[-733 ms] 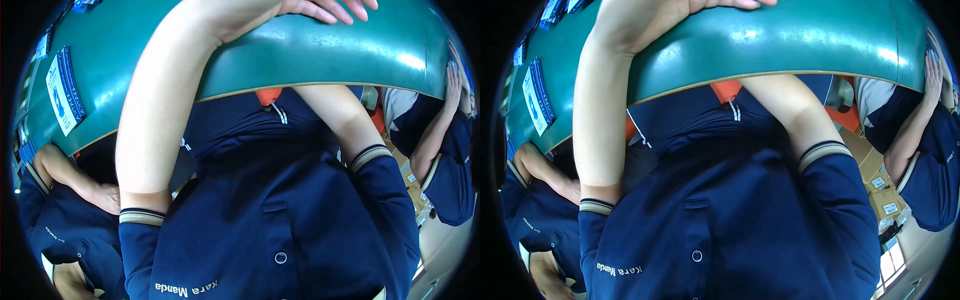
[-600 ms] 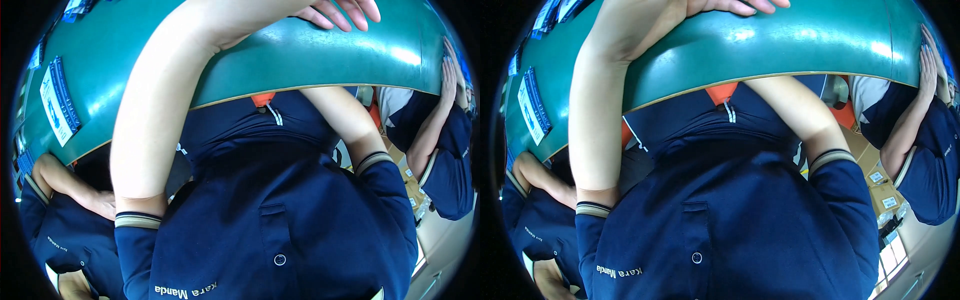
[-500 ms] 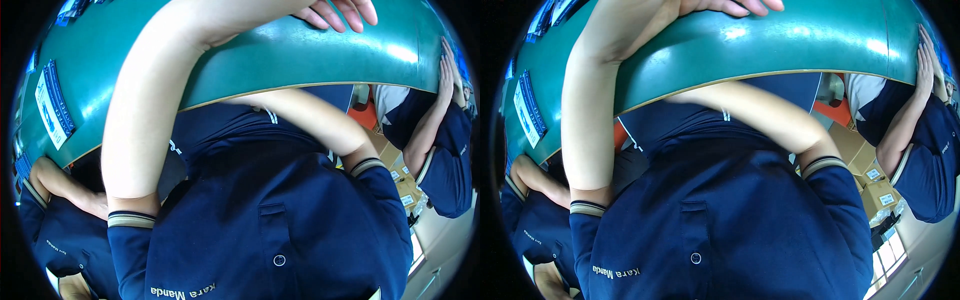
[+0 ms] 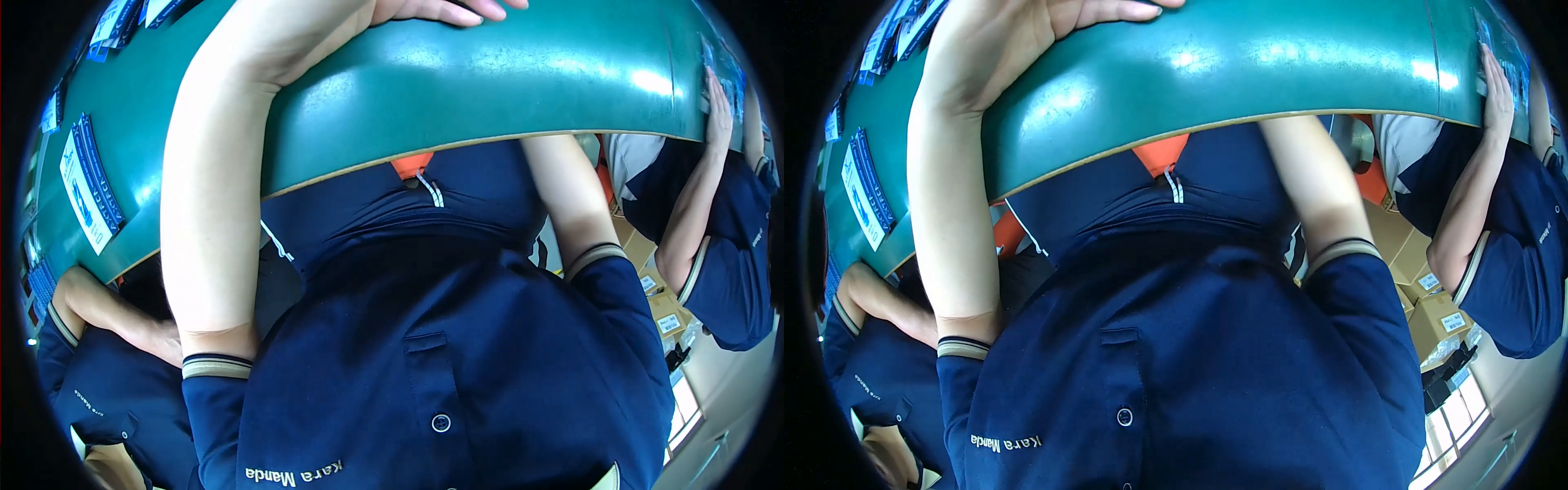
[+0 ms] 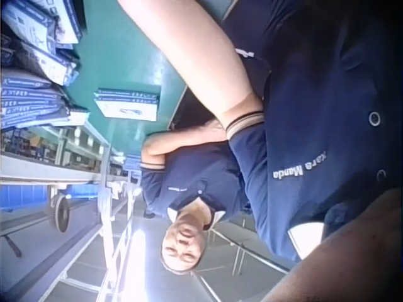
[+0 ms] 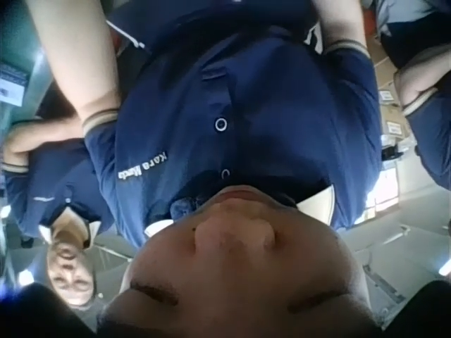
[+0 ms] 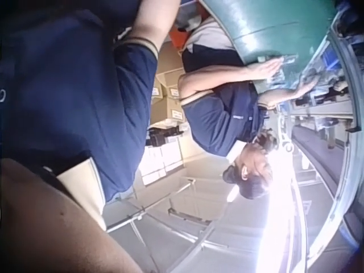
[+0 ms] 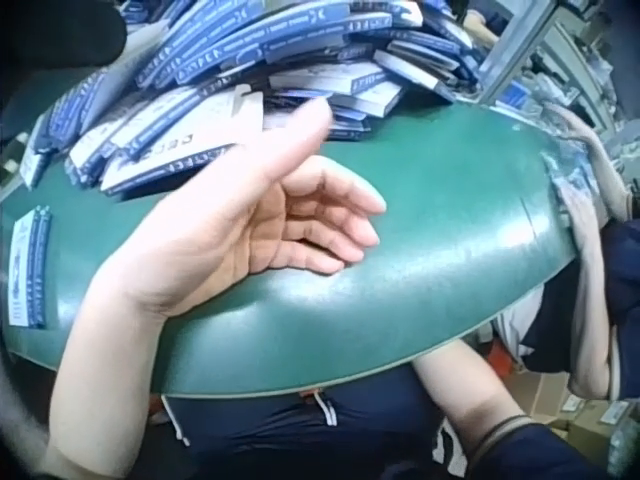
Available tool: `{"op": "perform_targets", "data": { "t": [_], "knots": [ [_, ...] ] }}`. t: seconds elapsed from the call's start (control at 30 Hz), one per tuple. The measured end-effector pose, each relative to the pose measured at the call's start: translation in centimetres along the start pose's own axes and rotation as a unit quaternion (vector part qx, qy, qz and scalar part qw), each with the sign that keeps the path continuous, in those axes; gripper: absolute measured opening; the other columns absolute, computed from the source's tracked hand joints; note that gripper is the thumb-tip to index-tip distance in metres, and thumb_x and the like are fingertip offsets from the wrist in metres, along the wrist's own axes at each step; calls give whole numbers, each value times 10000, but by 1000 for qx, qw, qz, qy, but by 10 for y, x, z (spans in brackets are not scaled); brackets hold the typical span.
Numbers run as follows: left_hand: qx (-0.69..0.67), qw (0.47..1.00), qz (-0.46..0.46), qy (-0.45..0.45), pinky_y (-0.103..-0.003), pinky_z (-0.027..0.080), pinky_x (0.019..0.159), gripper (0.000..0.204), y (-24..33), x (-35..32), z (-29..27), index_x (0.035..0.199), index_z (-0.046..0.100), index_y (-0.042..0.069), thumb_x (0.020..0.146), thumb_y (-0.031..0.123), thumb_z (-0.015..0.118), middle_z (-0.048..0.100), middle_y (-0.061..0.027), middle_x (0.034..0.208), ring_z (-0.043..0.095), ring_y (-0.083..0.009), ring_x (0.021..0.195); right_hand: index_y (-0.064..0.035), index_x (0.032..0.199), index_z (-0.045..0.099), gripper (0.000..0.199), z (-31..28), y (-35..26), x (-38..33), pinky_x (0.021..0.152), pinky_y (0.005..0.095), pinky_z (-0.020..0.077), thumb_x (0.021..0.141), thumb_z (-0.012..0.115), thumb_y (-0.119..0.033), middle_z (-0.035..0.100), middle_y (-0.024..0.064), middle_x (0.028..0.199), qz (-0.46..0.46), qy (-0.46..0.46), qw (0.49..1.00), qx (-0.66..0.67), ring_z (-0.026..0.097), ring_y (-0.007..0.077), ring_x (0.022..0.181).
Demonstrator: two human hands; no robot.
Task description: The recorder transfers boxes of batteries from a large bin to a workbench and manipulates small parts/labels with coworkers.
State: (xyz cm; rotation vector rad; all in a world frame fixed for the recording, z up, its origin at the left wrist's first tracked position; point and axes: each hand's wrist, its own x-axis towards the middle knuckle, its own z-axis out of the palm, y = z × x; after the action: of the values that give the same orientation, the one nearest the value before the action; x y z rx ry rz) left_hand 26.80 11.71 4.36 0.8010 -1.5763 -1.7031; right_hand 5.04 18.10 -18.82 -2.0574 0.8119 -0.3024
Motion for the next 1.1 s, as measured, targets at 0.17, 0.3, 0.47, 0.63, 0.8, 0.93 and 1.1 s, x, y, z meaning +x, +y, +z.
{"op": "perform_targets", "data": {
  "t": [0.17,0.3,0.47,0.63,0.8,0.93,1.1],
  "knots": [
    [-52,994,-92,18,-240,512,826,592,4,9,-2,1142,596,-66,988,497,495,618,-93,994,606,-131,904,-60,1105,674,321,-65,13,-103,949,473,457,925,552,-296,639,152,1205,260,149,942,-152,626,355,1048],
    [69,997,-18,-2,-242,487,856,343,-11,9,3,1187,620,24,961,282,619,629,-47,1020,596,-116,962,-78,1099,681,310,-58,-29,-109,942,481,449,892,591,-290,663,178,1121,304,164,906,-244,613,387,1043],
    [274,950,108,106,-217,492,675,190,-19,-1,6,1044,671,21,868,87,703,642,-36,904,609,-91,806,-27,1023,708,224,-77,-97,-92,800,399,543,876,669,-191,710,159,981,115,-22,991,57,690,317,880],
    [433,832,273,215,-323,493,596,60,-20,8,10,805,661,43,763,32,703,634,-78,742,624,-247,675,23,869,730,74,-159,-166,-69,515,250,501,844,703,-40,709,102,719,-49,132,956,257,663,121,575],
    [537,741,305,263,-373,487,718,322,-9,-7,4,1017,675,70,701,17,705,639,-113,949,612,-282,831,-47,808,691,48,-177,-156,6,531,302,475,794,723,-81,653,67,705,-131,384,893,-196,609,186,572],
    [744,551,89,367,-445,373,984,470,-7,-26,-18,1185,634,103,722,63,708,528,-118,1299,488,-328,1182,-27,794,686,48,-179,-132,19,515,287,440,780,729,-42,589,63,646,-77,397,899,-167,552,179,550],
    [736,564,218,305,-420,479,877,437,6,-35,-26,1134,670,44,703,-24,665,617,-147,1176,597,-324,1043,-41,745,659,82,-235,-83,-18,696,387,486,767,714,-99,643,91,776,-44,511,806,-295,607,267,761]
  ]
}}
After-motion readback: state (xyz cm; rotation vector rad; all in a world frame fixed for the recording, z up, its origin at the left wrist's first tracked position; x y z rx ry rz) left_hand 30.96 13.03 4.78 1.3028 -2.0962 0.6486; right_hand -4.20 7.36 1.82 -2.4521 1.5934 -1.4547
